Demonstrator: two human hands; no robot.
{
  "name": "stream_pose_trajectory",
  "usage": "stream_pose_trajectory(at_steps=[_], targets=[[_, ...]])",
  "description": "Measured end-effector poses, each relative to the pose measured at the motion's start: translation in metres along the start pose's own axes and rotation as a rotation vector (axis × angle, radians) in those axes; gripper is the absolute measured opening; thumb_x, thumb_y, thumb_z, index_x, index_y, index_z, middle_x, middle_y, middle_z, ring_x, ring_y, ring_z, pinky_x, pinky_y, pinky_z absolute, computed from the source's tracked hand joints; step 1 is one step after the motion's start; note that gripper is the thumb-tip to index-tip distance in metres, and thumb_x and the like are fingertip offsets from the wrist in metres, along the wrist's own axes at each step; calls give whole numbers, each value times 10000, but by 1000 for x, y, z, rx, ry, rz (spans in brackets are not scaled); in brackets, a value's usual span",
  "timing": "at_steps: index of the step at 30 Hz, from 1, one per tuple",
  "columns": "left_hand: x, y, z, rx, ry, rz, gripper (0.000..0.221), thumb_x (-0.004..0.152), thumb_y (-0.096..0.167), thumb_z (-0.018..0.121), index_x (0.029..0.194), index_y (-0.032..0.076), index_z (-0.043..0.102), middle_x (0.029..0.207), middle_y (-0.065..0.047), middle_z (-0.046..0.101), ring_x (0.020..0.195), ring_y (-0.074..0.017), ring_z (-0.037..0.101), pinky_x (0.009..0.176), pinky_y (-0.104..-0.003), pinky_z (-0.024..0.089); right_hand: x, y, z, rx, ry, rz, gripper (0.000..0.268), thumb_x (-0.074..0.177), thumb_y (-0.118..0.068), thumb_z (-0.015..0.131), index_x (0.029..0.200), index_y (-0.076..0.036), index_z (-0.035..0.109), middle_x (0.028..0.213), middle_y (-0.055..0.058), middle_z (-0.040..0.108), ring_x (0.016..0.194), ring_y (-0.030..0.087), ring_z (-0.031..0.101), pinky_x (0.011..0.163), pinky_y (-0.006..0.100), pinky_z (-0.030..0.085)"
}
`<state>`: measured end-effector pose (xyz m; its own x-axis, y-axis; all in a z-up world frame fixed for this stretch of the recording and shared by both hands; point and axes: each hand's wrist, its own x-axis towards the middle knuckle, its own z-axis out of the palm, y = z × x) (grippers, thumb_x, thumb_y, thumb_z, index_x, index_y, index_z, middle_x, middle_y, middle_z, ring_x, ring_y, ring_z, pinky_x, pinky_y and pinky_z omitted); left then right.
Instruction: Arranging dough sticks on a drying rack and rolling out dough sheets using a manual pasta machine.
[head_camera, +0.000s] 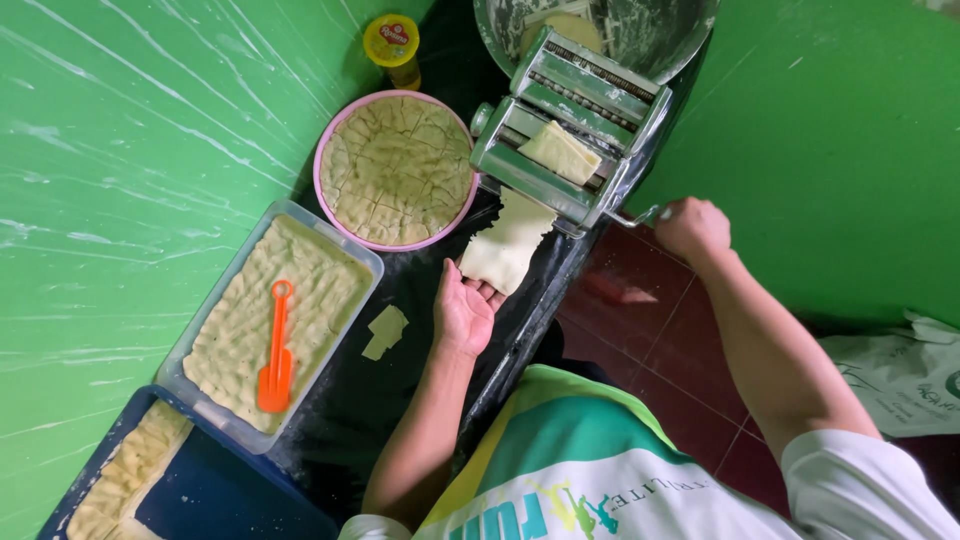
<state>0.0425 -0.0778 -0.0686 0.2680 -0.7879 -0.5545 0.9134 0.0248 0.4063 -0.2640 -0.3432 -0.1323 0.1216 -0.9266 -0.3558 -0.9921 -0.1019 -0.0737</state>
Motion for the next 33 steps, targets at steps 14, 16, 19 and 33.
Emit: stream_pose_trajectory(at_steps=[14,16,19,33], targets=[[-23,1,-16,-45,-29,15,516,971,626,564,1381,313,564,1387,-146,550,1374,-373,503,1174,-586,372,-238,-71,-81,23,-176,-71,211,880,-341,665,973,-221,811,827,98,796,859,324,789,822,445,643],[-27,3,-19,-49,-25,13,520,969,619,570,1383,305,562,1379,-148,552,1365,-372,510,1168,-587,381,-246,-64,-101,-3,-166,-71,211,910,-327,655,1006,-224,813,826,94,797,852,309,791,838,428,645],[-34,5,-18,-45,-35,24,506,971,607,566,1378,308,567,1383,-155,558,1361,-375,520,1153,-576,404,-223,-30,-107,-109,43,-116,324,781,-578,671,975,-340,775,805,98,776,867,367,770,851,482,627],[-74,25,7,-62,-125,86,618,1007,424,508,1460,6,472,1336,-250,573,1188,-343,588,1001,-458,488,-25,-10,-118,-286,169,-16,397,1087,-347,465,937,-192,798,664,35,745,428,166,619,375,318,553]])
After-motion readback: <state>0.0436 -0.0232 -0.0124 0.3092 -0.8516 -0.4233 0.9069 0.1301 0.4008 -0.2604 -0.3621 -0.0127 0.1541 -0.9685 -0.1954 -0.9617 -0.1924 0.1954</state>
